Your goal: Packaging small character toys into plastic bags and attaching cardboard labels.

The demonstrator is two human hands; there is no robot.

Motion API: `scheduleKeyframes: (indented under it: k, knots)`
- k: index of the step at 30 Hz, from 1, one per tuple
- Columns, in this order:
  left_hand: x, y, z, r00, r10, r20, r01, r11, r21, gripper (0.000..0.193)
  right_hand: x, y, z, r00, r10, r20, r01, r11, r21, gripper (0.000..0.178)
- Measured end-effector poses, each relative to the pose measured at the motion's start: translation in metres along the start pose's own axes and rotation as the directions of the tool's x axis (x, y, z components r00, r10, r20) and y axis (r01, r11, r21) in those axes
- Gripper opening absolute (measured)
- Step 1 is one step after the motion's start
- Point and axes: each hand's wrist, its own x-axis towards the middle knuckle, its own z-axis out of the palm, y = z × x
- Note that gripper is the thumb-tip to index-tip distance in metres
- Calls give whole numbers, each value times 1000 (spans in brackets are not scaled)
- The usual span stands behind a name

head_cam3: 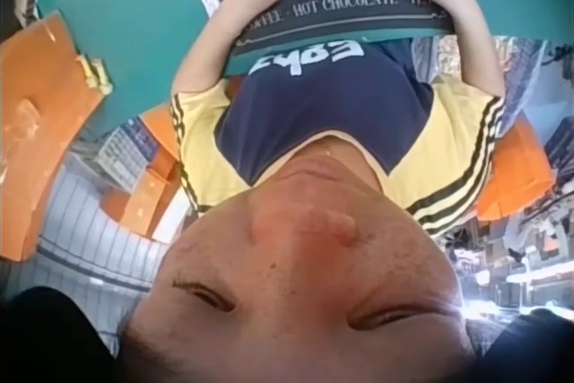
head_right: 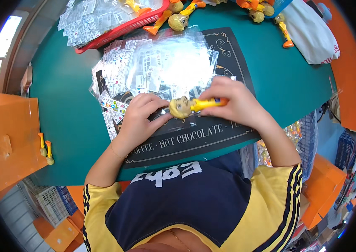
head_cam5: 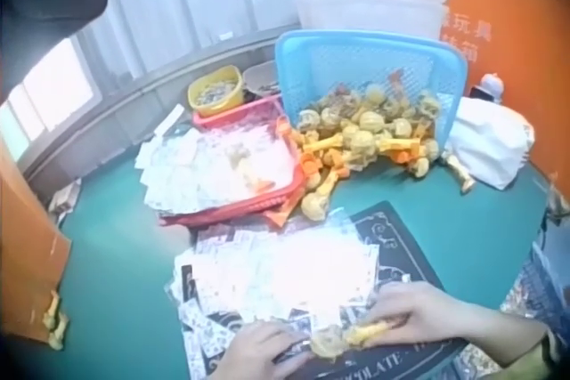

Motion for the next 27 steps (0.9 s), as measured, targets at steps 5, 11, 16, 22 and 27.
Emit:
scheduleKeyframes:
  k: [5,11,16,22,27]
  knots:
    - [2,-3,1,1000,22,-15,-22,1000,-13,19,-7,-5,0,965,-259,25,245,873,-422,29]
    - [-1,-5,4,999,11,-38,-13,999,-46,13,-10,-16,5,980,-42,-195,41,999,-9,26]
    - [-2,-2,5,999,35,-37,-36,999,-41,14,9,-24,33,966,241,96,-198,444,874,33]
    - [3,8,6,996,-3,-93,2,1000,-11,15,20,2,51,945,296,136,-247,378,892,25]
    - [1,-3,9,999,20,-42,-23,998,-63,12,20,-4,56,951,290,104,-236,470,850,27]
